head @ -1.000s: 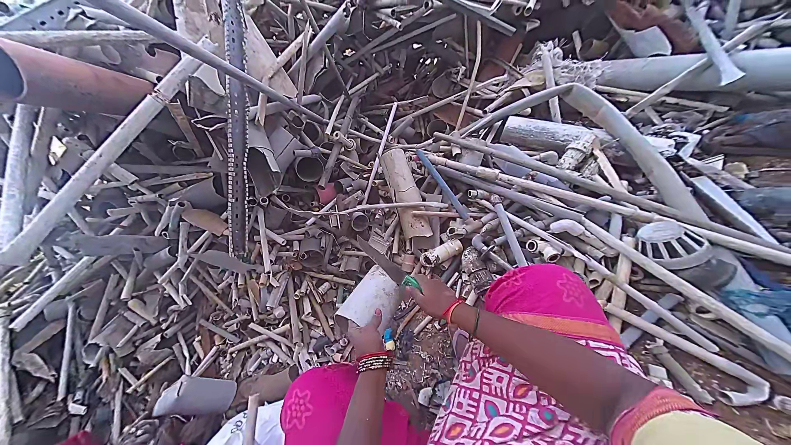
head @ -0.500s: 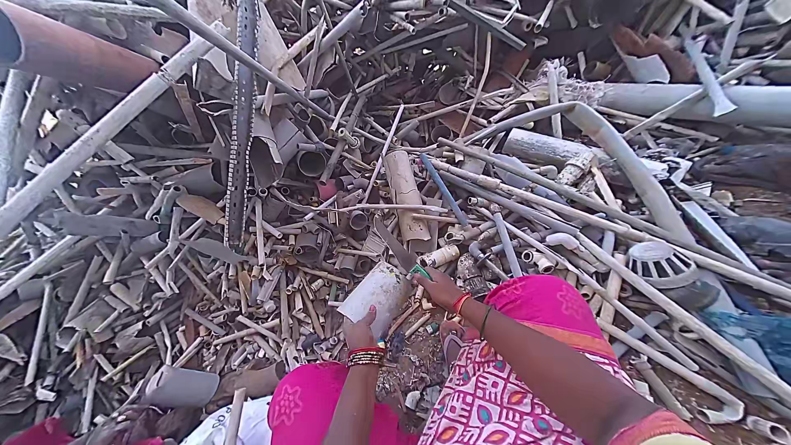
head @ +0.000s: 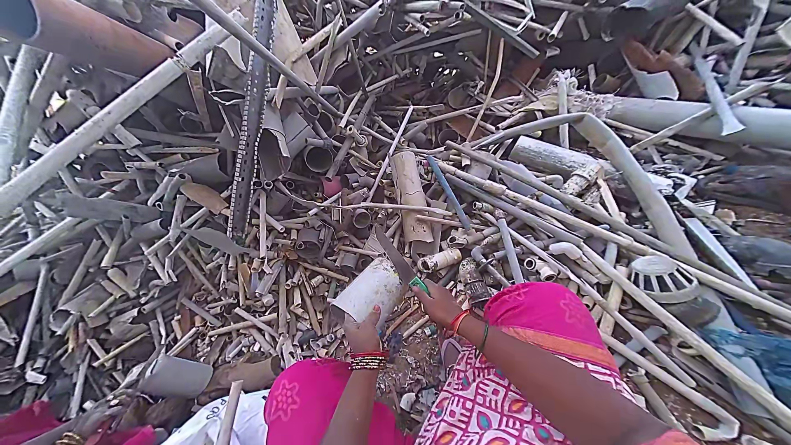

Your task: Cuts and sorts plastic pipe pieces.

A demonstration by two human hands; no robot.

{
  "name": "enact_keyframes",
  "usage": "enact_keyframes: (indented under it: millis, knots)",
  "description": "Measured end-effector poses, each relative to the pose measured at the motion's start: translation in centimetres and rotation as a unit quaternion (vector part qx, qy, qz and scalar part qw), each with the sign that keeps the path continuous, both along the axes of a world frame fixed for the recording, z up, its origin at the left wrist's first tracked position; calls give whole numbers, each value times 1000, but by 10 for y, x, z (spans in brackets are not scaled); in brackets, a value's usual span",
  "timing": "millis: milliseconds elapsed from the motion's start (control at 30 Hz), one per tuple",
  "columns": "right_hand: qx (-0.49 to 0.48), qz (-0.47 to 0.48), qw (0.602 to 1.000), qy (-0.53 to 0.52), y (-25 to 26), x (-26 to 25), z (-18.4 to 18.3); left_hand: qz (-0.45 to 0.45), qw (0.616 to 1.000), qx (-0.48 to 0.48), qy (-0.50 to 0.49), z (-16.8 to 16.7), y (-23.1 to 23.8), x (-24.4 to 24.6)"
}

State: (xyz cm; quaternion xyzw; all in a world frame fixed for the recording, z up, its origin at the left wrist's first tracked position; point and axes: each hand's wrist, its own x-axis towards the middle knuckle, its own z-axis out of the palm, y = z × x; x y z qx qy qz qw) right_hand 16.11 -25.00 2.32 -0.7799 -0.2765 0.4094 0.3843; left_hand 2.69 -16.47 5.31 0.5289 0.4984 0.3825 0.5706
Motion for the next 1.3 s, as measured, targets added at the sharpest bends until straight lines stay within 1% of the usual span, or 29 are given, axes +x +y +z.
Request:
enact_keyframes:
  millis: [167,300,367,467,567,600,667,767,833,933,1067,1133,1233,1300]
  knots:
    - [10,-35,999,35,14,-3,-7,-28,999,30,32,-2,-14,0]
    - [16,-44,998,47,21,1,0,-25,999,29,13,-8,-13,-1]
    - [10,-27,998,54,18,-2,-1,-12,1000,17,2,-8,-11,0]
    - [-3,40,998,43,8,-14,1,15,1000,-10,-3,-7,-3,3]
    - [25,31,998,40,9,-11,-5,23,999,-29,-6,-5,5,6]
    - [35,17,999,34,10,-6,-5,23,999,-33,-7,-3,6,7]
    - [16,4,1000,-17,7,9,2,20,999,-37,-7,-2,7,8]
    - [-33,23,995,-95,1,18,15,6,999,-45,-6,0,6,6]
    - [-58,36,990,-122,2,18,22,-6,999,-37,-6,0,5,6]
    - [-72,39,990,-117,4,15,25,-30,1000,-2,8,-6,1,2]
    - [-81,72,990,-91,-3,2,20,-24,1000,-2,15,-6,-1,1]
    - [-94,78,987,-102,-1,-2,19,-23,1000,-8,13,-4,0,3]
    - [-114,56,985,-118,6,8,24,-28,999,-6,19,-4,-7,4]
    - [-141,93,973,-159,3,-1,29,-17,1000,-2,22,-5,-5,3]
